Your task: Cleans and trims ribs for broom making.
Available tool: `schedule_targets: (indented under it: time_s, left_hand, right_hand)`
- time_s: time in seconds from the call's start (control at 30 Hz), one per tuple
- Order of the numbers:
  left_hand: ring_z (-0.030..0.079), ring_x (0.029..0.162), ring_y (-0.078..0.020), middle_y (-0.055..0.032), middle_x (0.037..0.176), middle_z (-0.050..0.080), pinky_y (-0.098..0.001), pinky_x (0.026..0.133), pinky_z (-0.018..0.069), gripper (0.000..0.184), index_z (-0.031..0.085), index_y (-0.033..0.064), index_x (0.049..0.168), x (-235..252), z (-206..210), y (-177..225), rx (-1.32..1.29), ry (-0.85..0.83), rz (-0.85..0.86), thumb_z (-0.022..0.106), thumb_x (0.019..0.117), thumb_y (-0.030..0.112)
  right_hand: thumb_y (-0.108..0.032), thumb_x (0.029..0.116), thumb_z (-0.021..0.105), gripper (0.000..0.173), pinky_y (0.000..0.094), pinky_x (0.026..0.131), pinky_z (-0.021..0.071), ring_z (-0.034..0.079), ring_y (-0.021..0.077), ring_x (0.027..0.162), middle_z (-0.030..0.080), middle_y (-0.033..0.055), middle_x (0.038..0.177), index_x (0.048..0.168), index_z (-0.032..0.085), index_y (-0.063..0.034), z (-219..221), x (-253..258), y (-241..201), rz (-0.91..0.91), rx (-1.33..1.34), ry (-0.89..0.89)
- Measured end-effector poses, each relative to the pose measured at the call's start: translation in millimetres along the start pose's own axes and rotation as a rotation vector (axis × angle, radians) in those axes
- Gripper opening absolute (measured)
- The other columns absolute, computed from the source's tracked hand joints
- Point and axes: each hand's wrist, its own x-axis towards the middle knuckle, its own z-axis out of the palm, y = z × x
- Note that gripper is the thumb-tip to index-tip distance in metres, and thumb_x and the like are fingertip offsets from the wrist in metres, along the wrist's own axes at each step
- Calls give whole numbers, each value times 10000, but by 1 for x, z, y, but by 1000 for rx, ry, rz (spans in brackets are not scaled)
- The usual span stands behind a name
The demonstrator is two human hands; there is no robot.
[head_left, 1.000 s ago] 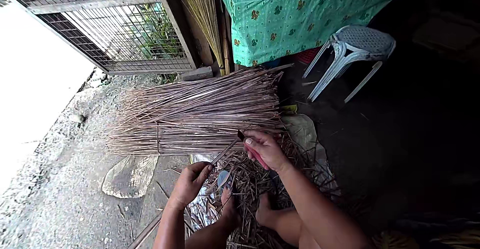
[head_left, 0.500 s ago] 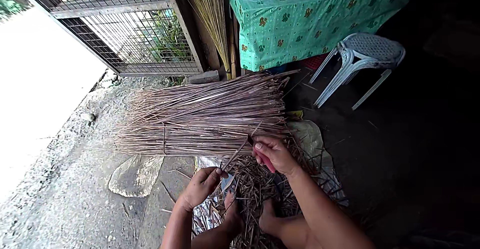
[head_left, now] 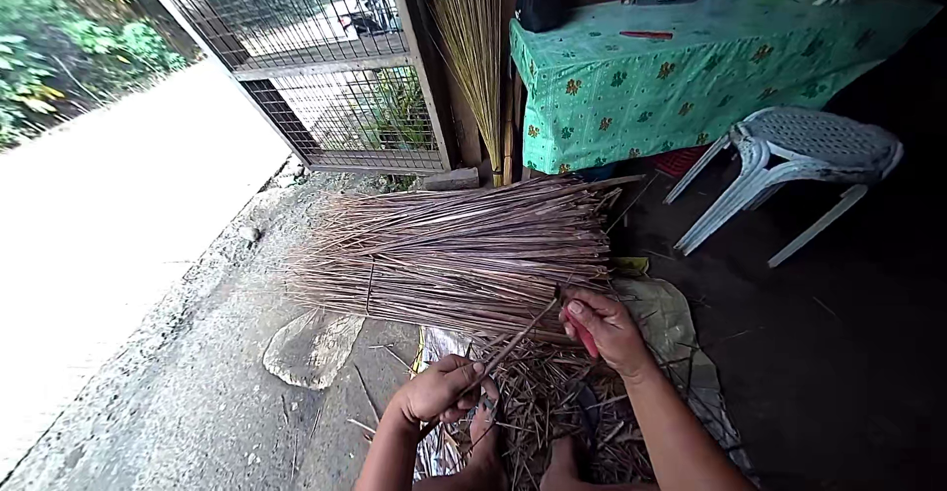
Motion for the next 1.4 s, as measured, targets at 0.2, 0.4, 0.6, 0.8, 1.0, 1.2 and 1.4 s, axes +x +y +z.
schedule_targets:
  time_s: [0.2,0.4,0.6,0.8,1.0,1.2,1.4]
  left_hand:
    - [418,392,-15,49,564,505,-171,370,356,504,705,58,1073,-1,-4,-6,44,30,-34,350,1093,416]
    - [487,472,-41,45,632,548,-201,449,426,436,680,94,1027,18,3,-10,171,154,-19,373,1089,397]
    - [638,644,-113,-12,829,651,-288,595,573,361,642,61,1141,8,-5,-11,276,248,-75,394,1095,320]
    - [506,502,-46,52,639,548,-208,472,447,381,669,76,1018,11,4,-8,225,303,68,367,1088,297]
    - [389,434,-5,88,562,443,-167,407,322,413,662,106,937,12,11,-4,103,235,125,342,1075,327]
    - [374,415,-3,90,552,426,-164,389,304,409,651,120,905,10,15,0,32,151,90,365,1073,358]
    - [374,422,5,93,559,433,-157,393,298,412,657,125,930,5,8,-5,123,120,62,391,1068,408]
  right_hand:
    - [-131,1090,371,351,266,556,564,620,120,607,655,24,818,1386,514,-8,-18,8,-10,43,158,481]
    - [-184,1056,473,247,281,530,547,615,136,581,671,70,793,1167,634,-33,16,-7,-9,422,128,61]
    - [-142,1091,390,244,261,520,540,595,118,559,640,46,751,1125,600,-24,21,7,1,359,204,241]
    - [-161,1058,511,236,289,587,574,640,117,624,704,54,828,1112,664,10,27,-7,-2,318,49,37]
    - [-171,1042,586,237,207,586,545,616,30,634,701,2,826,1088,702,31,50,-16,1,255,-25,-324]
    - [-144,1026,607,211,222,637,563,629,31,675,710,1,827,1070,726,25,27,-12,-3,78,-122,-185]
    - [-156,1028,597,181,256,599,570,632,84,607,705,28,770,1023,727,-31,-8,-2,-11,48,-106,76]
